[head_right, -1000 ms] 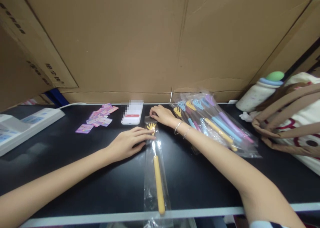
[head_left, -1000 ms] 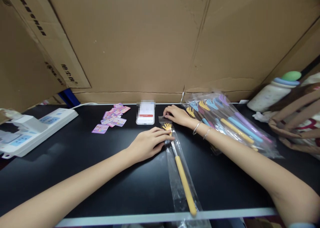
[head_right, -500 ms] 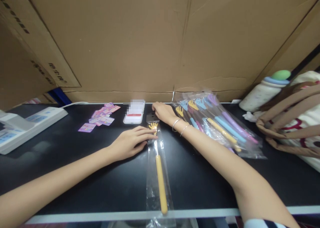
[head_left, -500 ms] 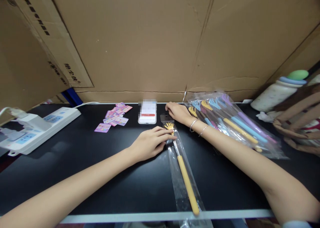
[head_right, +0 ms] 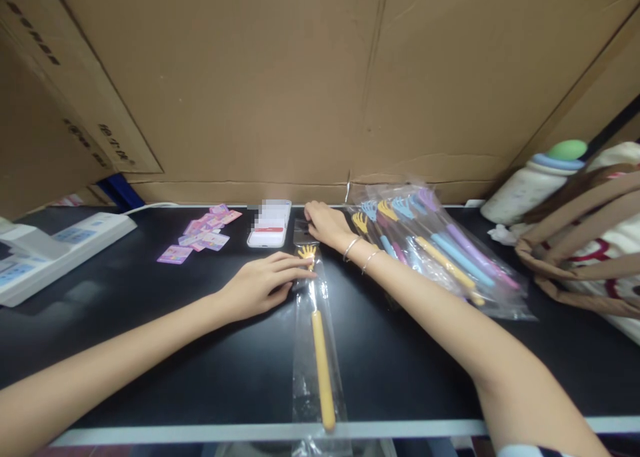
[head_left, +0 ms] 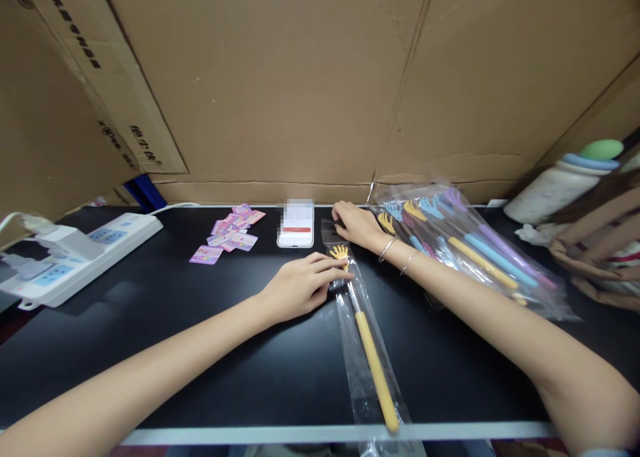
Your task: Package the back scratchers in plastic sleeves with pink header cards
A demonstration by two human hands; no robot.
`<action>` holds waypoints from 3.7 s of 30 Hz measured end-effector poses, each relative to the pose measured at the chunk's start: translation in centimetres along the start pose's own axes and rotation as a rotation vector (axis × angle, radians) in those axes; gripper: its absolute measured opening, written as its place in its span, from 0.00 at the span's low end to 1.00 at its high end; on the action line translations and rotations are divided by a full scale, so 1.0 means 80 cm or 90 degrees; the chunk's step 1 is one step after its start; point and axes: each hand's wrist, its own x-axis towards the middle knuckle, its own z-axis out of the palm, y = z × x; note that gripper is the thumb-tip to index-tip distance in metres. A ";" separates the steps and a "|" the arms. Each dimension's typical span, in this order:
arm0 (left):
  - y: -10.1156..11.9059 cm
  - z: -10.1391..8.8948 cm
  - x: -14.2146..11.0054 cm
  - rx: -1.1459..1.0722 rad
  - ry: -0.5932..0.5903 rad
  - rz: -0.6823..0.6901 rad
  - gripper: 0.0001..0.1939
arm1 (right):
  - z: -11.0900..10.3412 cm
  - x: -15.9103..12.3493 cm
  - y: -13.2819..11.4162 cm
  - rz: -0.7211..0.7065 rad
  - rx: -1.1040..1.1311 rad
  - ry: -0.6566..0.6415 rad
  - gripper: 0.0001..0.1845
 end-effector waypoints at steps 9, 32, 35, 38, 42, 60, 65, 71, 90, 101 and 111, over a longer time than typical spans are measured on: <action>-0.001 0.001 0.000 -0.006 0.020 0.006 0.21 | -0.010 0.002 0.002 -0.079 -0.073 -0.097 0.09; -0.009 0.009 -0.003 0.090 0.023 -0.022 0.13 | 0.006 0.117 -0.173 -0.150 0.035 -0.143 0.17; -0.010 0.010 -0.003 0.089 0.017 -0.028 0.11 | 0.014 0.125 -0.180 -0.135 0.067 -0.177 0.19; -0.011 0.010 -0.003 0.080 0.024 -0.024 0.11 | 0.018 0.128 -0.182 -0.122 0.090 -0.169 0.16; -0.012 0.011 -0.003 0.077 0.035 -0.018 0.11 | 0.020 0.126 -0.182 -0.087 0.166 -0.188 0.13; -0.003 0.004 -0.002 0.020 0.039 0.028 0.21 | -0.070 0.004 -0.026 0.016 0.464 0.010 0.11; -0.001 0.004 0.000 0.026 0.046 0.014 0.19 | -0.074 -0.029 0.009 0.008 0.538 -0.125 0.20; 0.000 0.005 0.000 0.040 0.049 0.032 0.20 | -0.060 -0.026 0.014 0.013 0.472 -0.092 0.12; -0.008 -0.015 0.011 0.071 0.083 0.036 0.16 | -0.062 -0.033 0.012 0.035 0.455 -0.272 0.18; -0.053 -0.028 0.073 0.247 -0.054 -0.124 0.15 | -0.077 -0.036 0.020 -0.065 0.388 -0.353 0.17; -0.041 -0.029 0.093 0.256 -0.100 -0.209 0.12 | -0.081 -0.036 0.024 -0.092 0.394 -0.404 0.18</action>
